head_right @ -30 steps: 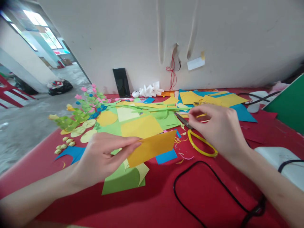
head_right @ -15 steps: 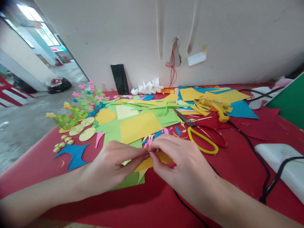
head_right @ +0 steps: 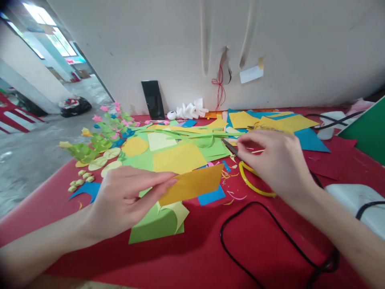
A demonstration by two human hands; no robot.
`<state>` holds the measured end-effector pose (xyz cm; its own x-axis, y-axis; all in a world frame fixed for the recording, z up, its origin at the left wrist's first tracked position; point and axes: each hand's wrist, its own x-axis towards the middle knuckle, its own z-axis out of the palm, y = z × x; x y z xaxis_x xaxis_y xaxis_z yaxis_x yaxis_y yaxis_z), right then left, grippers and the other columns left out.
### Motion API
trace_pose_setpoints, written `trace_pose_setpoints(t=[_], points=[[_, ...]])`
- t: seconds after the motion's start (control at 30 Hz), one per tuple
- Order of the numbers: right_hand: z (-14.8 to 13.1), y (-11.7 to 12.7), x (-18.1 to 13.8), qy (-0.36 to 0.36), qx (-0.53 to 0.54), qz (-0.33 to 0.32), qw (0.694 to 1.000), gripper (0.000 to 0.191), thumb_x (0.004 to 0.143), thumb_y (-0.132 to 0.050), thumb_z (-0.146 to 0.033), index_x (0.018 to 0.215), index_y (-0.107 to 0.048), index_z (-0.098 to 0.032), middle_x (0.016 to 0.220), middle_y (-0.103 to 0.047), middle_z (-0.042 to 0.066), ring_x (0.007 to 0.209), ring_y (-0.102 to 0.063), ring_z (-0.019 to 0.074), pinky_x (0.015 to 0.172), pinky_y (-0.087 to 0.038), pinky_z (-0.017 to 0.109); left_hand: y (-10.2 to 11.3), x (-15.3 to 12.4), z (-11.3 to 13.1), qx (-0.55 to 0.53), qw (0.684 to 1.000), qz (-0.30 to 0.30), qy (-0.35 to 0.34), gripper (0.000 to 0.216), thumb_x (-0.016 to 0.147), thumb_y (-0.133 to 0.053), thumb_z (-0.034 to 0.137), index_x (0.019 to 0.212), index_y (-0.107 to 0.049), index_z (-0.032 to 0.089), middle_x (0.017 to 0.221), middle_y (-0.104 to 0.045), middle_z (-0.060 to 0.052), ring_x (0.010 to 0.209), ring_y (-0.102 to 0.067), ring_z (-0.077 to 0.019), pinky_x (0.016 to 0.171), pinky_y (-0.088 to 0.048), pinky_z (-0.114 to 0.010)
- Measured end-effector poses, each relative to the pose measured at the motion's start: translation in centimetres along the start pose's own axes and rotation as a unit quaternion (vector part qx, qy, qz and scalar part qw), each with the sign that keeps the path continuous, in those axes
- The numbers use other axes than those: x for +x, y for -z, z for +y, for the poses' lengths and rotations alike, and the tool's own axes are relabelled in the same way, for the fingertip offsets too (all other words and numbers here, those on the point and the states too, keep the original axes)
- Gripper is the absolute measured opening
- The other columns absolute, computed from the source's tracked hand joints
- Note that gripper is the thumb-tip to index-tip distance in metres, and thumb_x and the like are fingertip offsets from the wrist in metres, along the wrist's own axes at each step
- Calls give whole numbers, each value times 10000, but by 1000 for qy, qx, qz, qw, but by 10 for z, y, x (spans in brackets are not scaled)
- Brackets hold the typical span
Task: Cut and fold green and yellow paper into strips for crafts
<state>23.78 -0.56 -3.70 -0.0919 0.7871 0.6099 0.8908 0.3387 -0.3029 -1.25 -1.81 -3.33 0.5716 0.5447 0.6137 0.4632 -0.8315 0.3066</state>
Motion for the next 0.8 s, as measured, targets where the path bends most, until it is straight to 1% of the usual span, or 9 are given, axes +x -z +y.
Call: trace_pose_setpoints(t=[0.1, 0.17, 0.23, 0.3, 0.37, 0.43, 0.53, 0.63, 0.8], points=[[-7, 7, 0, 4, 14, -15, 1000, 185, 829, -482, -365, 833, -614, -235, 890, -669, 33, 822, -616, 224, 721, -481, 349, -3, -1, 0, -23, 1000, -9, -2, 111, 804, -546, 108, 791, -645, 155, 764, -725, -21, 602, -668, -107, 506, -475, -152], [-21, 11, -3, 46, 57, -61, 995, 210, 821, -501, -402, 907, -618, -250, 949, -669, -1, 879, -615, 199, 759, -495, 303, -6, 0, -1, -45, 999, -11, 1, 111, 808, -545, 112, 826, -648, 152, 768, -725, -19, 601, -664, -101, 518, -484, -151], [-32, 12, -9, 88, 101, -87, 987, 174, 812, -534, -373, 892, -624, -249, 893, -684, -16, 824, -629, 176, 746, -506, 276, -9, 0, -2, -60, 998, -13, 14, 154, 807, -551, 119, 929, -640, 152, 770, -725, -13, 587, -656, -92, 521, -487, -147], [-40, 10, -14, 121, 111, -83, 983, 98, 817, -548, -285, 837, -627, -230, 813, -691, -15, 742, -632, 152, 717, -508, 255, -12, 0, -4, -67, 997, -20, 36, 286, 808, -542, 106, 1086, -585, 156, 810, -724, -15, 616, -659, -94, 560, -504, -154], [-43, 5, -19, 157, 95, -72, 980, 101, 832, -525, -207, 810, -623, -203, 783, -688, -3, 714, -628, 135, 693, -500, 232, -15, -2, -5, -71, 996, -22, 41, 370, 805, -529, 83, 1167, -532, 160, 898, -716, -27, 683, -667, -107, 621, -521, -177], [-45, 0, -24, 195, 77, -70, 975, 125, 847, -496, -180, 809, -615, -178, 786, -681, 15, 712, -624, 136, 658, -490, 227, -17, -4, -5, -70, 997, -24, 24, 319, 798, -534, 83, 1106, -570, 156, 940, -708, -33, 726, -668, -121, 657, -527, -197], [-49, -6, -30, 214, 62, -69, 972, 147, 861, -458, -164, 853, -604, -164, 808, -671, 28, 720, -620, 144, 646, -483, 243, -19, -6, -4, -51, 998, -43, -1, 169, 808, -535, 115, 938, -634, 156, 816, -719, -17, 682, -664, -117, 629, -517, -194], [-53, -10, -36, 214, 61, -75, 972, 128, 855, -477, -185, 892, -596, -158, 816, -665, 34, 714, -619, 148, 636, -482, 252, -21, -7, -2, -36, 998, -51, -9, 122, 814, -528, 137, 845, -645, 159, 734, -712, -6, 654, -657, -108, 630, -511, -192], [-57, -9, -40, 224, 62, -51, 971, 167, 848, -446, -107, 774, -591, -148, 750, -664, 49, 652, -618, 152, 545, -459, 252, -19, -4, 1, -27, 999, -38, -12, 104, 786, -551, 149, 750, -648, 153, 659, -703, 5, 594, -644, -101, 684, -518, -211]])
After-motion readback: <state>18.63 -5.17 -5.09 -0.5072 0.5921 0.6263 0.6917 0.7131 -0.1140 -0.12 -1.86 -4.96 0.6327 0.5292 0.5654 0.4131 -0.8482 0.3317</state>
